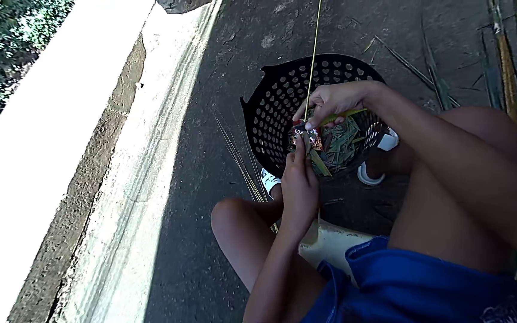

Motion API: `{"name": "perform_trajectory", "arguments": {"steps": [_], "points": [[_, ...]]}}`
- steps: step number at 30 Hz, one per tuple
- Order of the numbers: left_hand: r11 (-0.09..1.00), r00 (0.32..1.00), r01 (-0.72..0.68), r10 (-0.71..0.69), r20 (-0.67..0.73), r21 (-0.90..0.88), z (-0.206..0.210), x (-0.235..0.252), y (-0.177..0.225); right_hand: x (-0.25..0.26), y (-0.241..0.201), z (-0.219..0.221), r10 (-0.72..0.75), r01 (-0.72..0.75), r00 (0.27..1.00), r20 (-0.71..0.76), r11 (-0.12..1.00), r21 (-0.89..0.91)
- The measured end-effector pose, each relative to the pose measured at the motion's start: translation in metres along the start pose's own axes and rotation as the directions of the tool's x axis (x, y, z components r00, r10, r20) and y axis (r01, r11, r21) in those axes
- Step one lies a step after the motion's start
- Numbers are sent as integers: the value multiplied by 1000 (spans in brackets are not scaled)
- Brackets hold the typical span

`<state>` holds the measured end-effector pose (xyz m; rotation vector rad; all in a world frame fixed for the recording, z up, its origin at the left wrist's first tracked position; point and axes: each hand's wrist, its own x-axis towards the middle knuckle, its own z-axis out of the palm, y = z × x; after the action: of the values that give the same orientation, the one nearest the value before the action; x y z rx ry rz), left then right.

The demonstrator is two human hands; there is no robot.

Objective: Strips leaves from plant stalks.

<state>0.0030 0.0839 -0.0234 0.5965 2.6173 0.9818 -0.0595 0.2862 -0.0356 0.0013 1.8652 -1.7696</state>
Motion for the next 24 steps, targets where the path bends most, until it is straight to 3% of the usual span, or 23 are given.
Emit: {"name": "perform_trajectory", "arguments": {"steps": [4, 8, 11, 17, 21, 24], "points": [[995, 998, 22, -16, 54, -102, -1, 1, -8, -5, -4, -14, 22, -36, 988, -151, 996, -87], [991, 999, 21, -15, 47, -131, -2, 0, -8, -4, -4, -4, 61, -61, 997, -52, 998, -14], [982, 999, 17, -11, 36, -189, -4, 0, -10, -4, -2, -5, 11, -10, 1000, -12, 999, 50], [972, 1000, 12, -8, 18, -234, -9, 3, -5, -7, -8, -12, -6, 8, 995, -96, 1000, 13], [956, 1000, 10, -7, 11, -294, -11, -1, -9, -13, -6, -30, -62, 77, 954, -292, 996, 40], [959, 1000, -12, 11, -4, -283, -11, -1, -10, -16, -4, -24, -79, 104, 976, -203, 988, 117]]}}
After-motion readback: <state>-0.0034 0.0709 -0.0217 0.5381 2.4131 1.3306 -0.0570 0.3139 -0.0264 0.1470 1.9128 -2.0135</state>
